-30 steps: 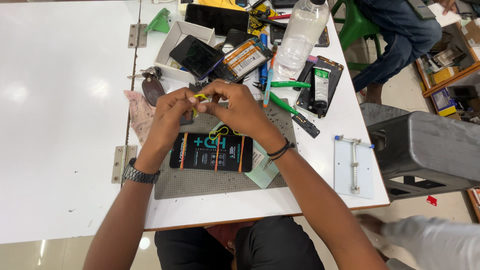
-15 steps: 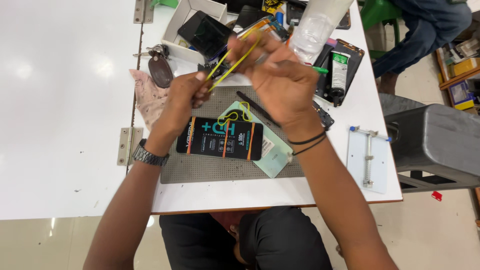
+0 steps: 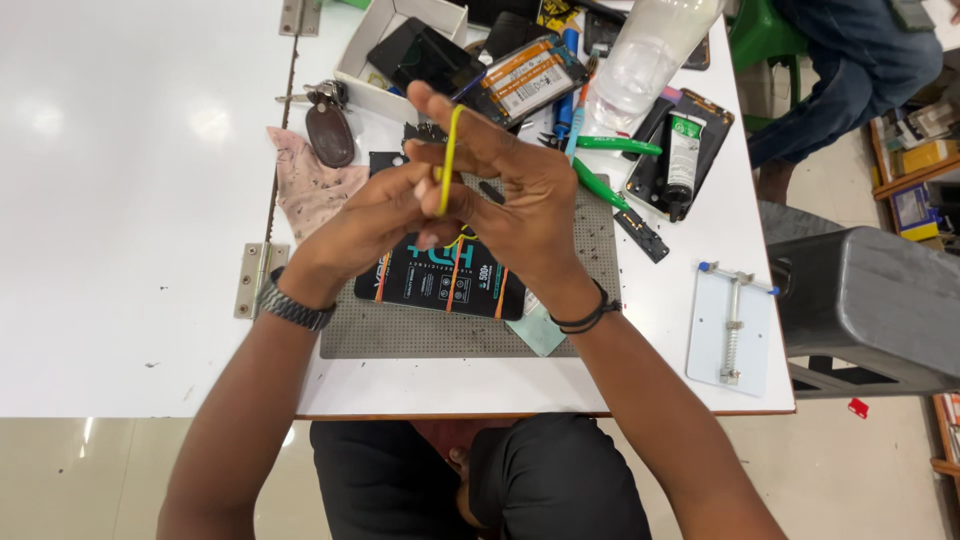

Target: The person repairs a smartphone at a workbench. They stretch rubber bands around the phone body to hold it together, set it on the mat, then pick up a blue handheld tool and work on small components and screws on the bench, handling phone parts and pliers.

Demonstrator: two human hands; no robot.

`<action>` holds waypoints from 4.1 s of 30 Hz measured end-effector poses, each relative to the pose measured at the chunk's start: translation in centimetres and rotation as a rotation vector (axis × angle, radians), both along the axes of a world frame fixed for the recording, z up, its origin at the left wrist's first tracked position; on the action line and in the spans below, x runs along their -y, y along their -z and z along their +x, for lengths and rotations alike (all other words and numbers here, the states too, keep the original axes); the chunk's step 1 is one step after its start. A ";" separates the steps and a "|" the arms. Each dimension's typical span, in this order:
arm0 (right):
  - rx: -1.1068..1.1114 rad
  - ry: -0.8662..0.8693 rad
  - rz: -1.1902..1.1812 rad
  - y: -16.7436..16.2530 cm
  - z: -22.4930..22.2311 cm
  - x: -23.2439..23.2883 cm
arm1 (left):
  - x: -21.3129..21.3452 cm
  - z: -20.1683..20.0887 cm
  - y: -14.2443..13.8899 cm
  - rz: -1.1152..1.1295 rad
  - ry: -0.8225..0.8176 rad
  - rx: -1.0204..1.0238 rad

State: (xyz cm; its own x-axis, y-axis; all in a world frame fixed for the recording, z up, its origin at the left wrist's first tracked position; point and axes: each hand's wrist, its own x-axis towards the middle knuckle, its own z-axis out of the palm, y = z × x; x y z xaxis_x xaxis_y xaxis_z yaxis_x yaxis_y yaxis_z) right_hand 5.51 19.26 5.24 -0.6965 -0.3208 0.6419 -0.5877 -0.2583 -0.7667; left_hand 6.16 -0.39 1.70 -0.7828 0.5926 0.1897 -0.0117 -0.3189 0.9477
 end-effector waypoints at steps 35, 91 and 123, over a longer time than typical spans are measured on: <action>-0.284 0.365 1.267 3.2 1.3 -3.7 | -11.7 17.2 4.1 -1.159 -0.984 -0.446; 0.172 0.193 0.363 3.3 11.6 -7.8 | -5.4 11.9 -4.1 0.257 -0.884 0.027; 0.269 0.179 0.083 2.8 16.7 -7.3 | -8.2 16.6 -7.1 0.334 -0.764 0.020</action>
